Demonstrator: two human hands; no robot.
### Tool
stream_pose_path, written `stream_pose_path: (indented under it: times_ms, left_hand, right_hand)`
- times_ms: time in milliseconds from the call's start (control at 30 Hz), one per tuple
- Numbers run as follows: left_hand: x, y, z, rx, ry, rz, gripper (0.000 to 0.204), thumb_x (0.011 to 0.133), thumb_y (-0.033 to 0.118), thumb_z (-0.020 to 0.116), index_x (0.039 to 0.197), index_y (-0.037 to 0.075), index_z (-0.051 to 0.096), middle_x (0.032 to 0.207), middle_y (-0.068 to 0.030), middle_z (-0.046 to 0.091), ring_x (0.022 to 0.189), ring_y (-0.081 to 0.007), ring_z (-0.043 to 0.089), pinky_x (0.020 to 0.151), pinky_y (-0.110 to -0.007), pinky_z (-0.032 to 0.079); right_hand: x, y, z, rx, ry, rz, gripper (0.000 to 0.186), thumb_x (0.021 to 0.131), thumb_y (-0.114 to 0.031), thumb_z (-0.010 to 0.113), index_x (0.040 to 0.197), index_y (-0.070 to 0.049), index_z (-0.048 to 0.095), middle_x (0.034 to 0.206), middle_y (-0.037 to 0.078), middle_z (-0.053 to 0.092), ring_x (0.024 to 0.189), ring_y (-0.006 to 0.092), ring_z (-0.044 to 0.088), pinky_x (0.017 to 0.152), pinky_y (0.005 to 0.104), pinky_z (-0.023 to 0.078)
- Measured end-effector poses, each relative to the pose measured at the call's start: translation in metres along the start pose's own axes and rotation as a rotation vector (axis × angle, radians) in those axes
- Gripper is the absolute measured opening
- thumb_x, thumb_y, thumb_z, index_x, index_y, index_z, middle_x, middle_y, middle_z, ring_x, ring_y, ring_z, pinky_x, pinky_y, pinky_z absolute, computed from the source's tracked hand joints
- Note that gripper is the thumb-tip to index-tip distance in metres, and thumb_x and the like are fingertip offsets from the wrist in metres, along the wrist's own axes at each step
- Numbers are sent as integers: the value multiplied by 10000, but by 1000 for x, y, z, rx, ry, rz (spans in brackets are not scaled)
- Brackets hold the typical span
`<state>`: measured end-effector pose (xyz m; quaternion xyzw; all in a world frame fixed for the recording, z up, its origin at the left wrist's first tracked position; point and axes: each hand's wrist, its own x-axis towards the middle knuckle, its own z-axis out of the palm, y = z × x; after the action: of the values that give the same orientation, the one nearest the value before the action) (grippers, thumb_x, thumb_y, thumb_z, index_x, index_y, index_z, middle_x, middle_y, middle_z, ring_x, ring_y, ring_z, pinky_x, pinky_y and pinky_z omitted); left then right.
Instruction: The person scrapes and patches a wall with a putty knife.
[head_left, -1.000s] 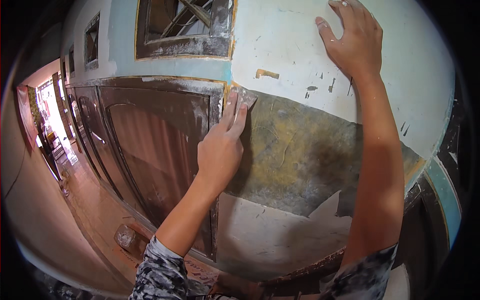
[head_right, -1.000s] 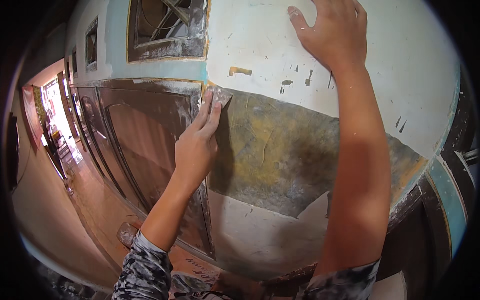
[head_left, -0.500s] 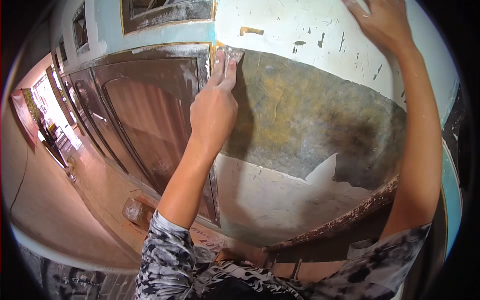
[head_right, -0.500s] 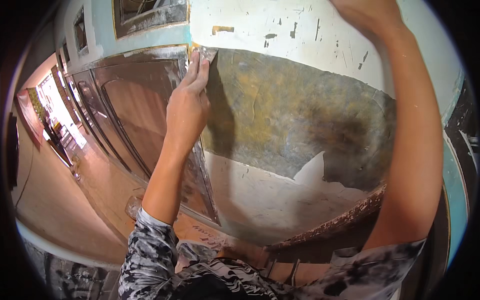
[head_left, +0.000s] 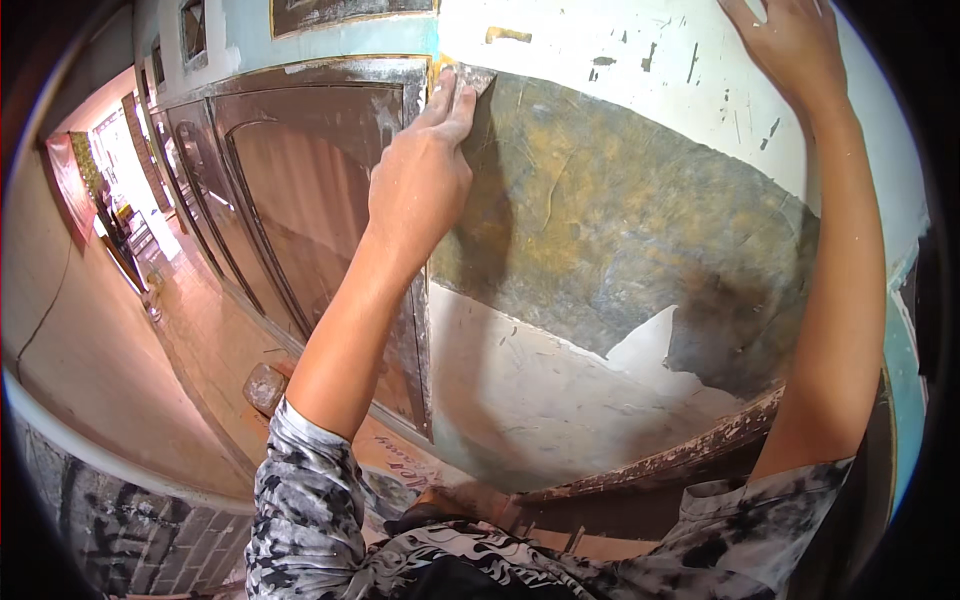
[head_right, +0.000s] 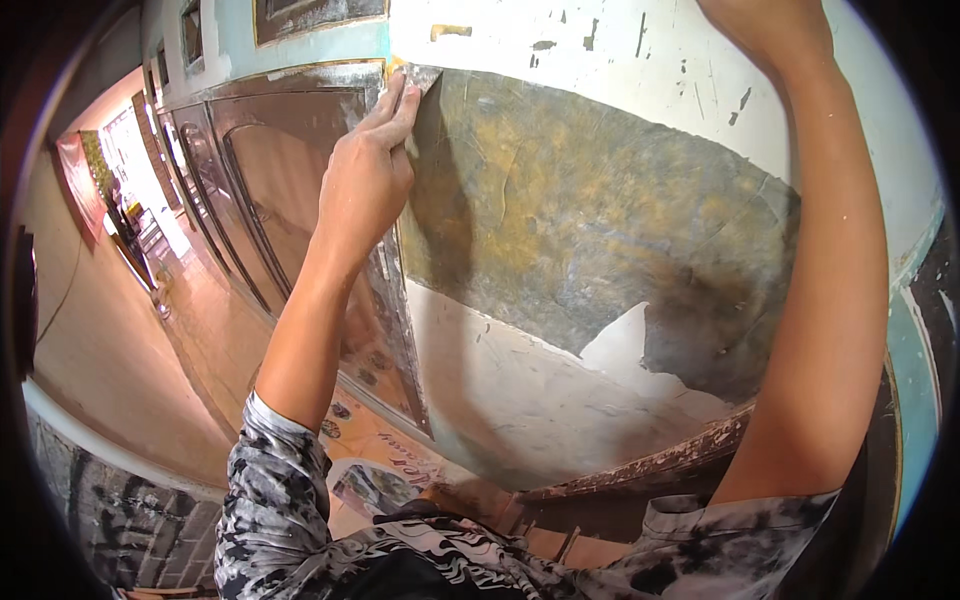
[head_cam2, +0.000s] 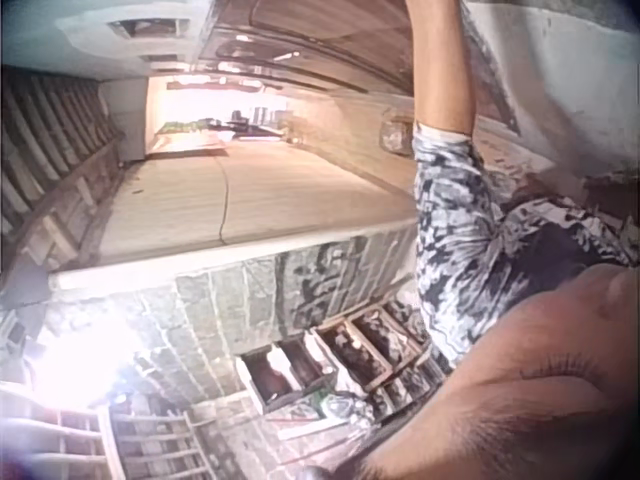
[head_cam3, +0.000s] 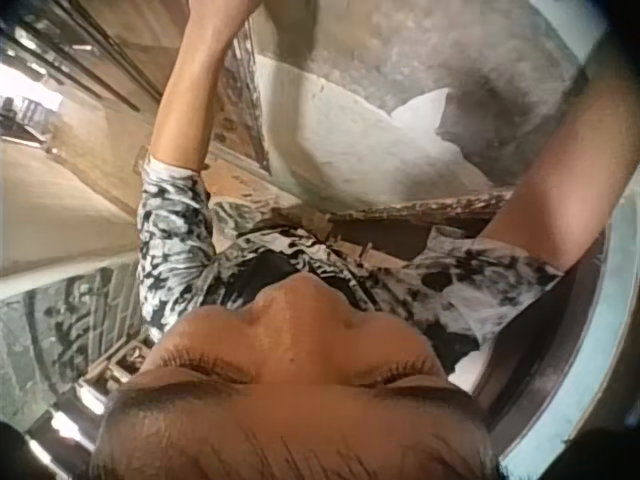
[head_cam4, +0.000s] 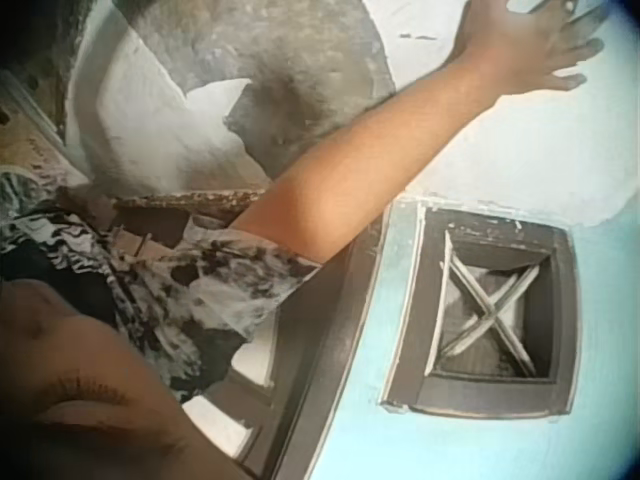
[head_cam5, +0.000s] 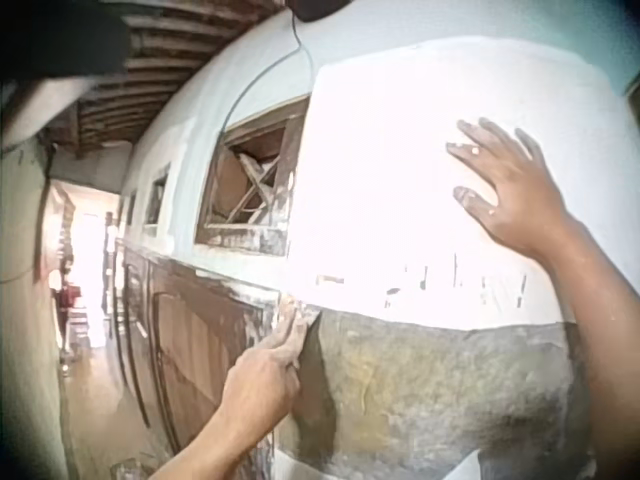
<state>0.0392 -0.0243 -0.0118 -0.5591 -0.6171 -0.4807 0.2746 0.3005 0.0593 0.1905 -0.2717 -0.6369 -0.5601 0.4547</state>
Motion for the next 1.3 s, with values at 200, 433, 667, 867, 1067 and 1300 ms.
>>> stream_pose_path:
  times_ms: [200, 433, 667, 867, 1067, 1300]
  left_hand:
    - [0, 6, 6, -2, 38, 35, 510, 912, -29, 485, 1382, 90, 645, 1498, -159, 535, 1250, -409, 600, 1038, -433, 513]
    - [2, 11, 1, -27, 14, 36, 499, 922, -28, 481, 1382, 81, 642, 1492, -177, 533, 1269, -411, 589, 1071, -418, 489]
    - [2, 26, -3, -23, -10, 7, 482, 940, -21, 486, 1387, 76, 635, 1489, -181, 539, 1289, -415, 576, 1093, -424, 470]
    - [1, 31, 1, -55, -3, -3, 465, 945, -20, 484, 1374, 60, 641, 1483, -194, 542, 1301, -420, 564, 1102, -421, 465]
    - [0, 32, 1, -57, 26, 23, 462, 926, -37, 487, 1350, 39, 655, 1463, -219, 548, 1299, -429, 559, 1106, -424, 463]
    - [1, 40, -2, -36, -23, 38, 488, 902, -35, 459, 1344, 29, 655, 1451, -230, 555, 1281, -434, 573, 1108, -439, 458]
  right_hand:
    - [-1, 10, 3, 52, 14, 0, 508, 955, -370, 645, 1407, -141, 612, 1598, 83, 458, 1526, 287, 333, 1263, 526, 194]
    - [0, 13, 1, 85, 23, 9, 487, 949, -358, 649, 1377, -126, 632, 1589, 91, 467, 1522, 297, 338, 1261, 527, 199]
    - [-2, 8, -4, 132, 31, 21, 494, 944, -346, 657, 1377, -111, 627, 1584, 92, 473, 1521, 289, 339, 1268, 513, 196]
    - [-2, 10, -5, 103, 9, 35, 495, 955, -354, 647, 1388, -117, 623, 1585, 83, 473, 1524, 277, 333, 1278, 507, 187]
    - [-3, 4, -7, 85, 6, 57, 497, 956, -350, 648, 1395, -120, 615, 1583, 86, 474, 1525, 274, 332, 1280, 501, 190]
    - [-2, 9, -3, 90, 19, 47, 492, 954, -358, 651, 1385, -122, 619, 1580, 85, 476, 1521, 278, 339, 1277, 504, 199]
